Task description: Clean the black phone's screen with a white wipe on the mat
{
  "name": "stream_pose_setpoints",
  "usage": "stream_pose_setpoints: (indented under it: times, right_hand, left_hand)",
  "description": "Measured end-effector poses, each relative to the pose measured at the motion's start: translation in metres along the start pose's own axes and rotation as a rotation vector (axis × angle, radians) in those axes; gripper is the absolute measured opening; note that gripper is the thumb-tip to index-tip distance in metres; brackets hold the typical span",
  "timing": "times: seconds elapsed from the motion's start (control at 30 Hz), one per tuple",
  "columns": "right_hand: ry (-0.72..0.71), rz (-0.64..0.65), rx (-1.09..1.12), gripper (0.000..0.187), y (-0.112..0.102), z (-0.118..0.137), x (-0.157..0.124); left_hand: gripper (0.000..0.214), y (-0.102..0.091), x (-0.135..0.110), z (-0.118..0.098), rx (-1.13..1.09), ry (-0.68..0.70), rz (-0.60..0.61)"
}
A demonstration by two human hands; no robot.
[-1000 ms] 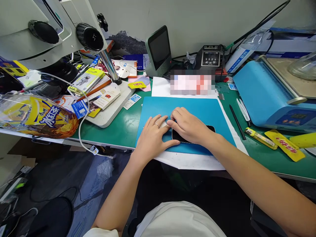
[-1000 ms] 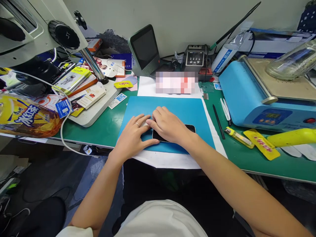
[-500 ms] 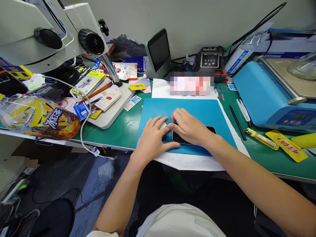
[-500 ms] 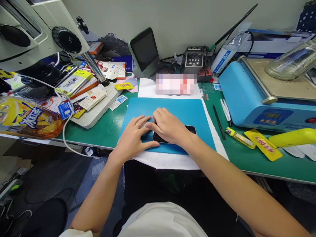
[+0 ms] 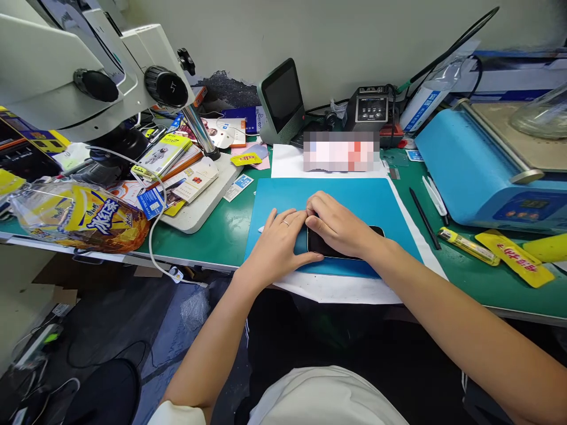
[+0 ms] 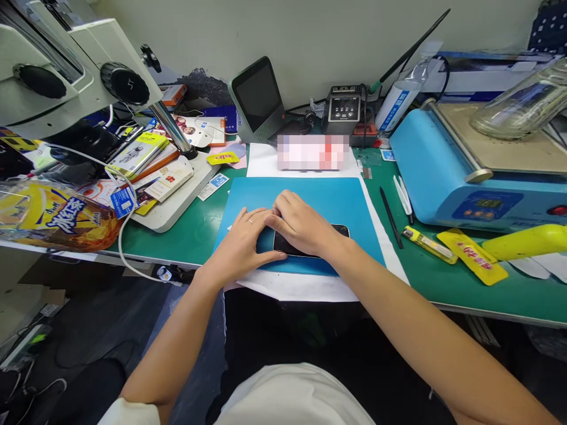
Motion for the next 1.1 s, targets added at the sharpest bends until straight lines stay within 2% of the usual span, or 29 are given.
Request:
stream_pose_setpoints:
  times: [0.1,0.2,0.37,0.5,0.6,0.77,0.9,1.0,1.1]
  right_hand:
    - [-0.002,-0.037,0.075,0.064,-0.001,-0.002,-0.001]
    - [-0.038,-0.135,0.222,0.067,-0.005,-0.002,-0.002]
    - [-0.123,-0.36,0.353,0.067,-0.037,-0.001,-0.008]
    - [-0.006,-0.398,0.337,0.06,-0.075,-0.013,-0.035]
    - [0.168,-0.408,0.254,0.059,-0.09,-0.033,-0.067]
    - [0.376,-0.476,0.136,0.06,-0.09,-0.056,-0.102]
    - [0.349,-0.427,0.029,0.051,-0.083,-0.052,-0.103]
    - [0.322,-0.362,-0.004,0.042,-0.081,-0.048,-0.1]
    - [0.32,-0.354,-0.018,0.042,-0.08,-0.049,-0.101]
  left_hand:
    - [0.07,0.0,0.003,-0.002,-0.056,-0.028,0.004]
    - [0.071,0.0,0.004,-0.004,-0.086,-0.033,0.011]
    - [0.06,-0.004,0.003,-0.004,-0.076,-0.011,0.038]
    - [0.041,-0.009,0.006,-0.002,-0.073,-0.03,0.075]
    - [0.034,-0.01,0.015,-0.001,-0.052,-0.046,0.058]
    - [0.041,-0.007,0.037,-0.001,-0.035,-0.05,-0.029]
    - [0.037,-0.006,0.048,0.002,-0.019,-0.055,-0.07]
    - [0.031,-0.006,0.048,0.003,-0.017,-0.061,-0.078]
    - [0.028,-0.004,0.046,0.003,-0.01,-0.075,-0.107]
Point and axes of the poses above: each hand's wrist, its own x-axis towards the middle knuckle, its own y-axis out of the palm, z = x × y, the point moved 2 cm from there along x, towards the middle knuckle, and after that the axes turned 13 degrees about -z, right-handed, at the moved point
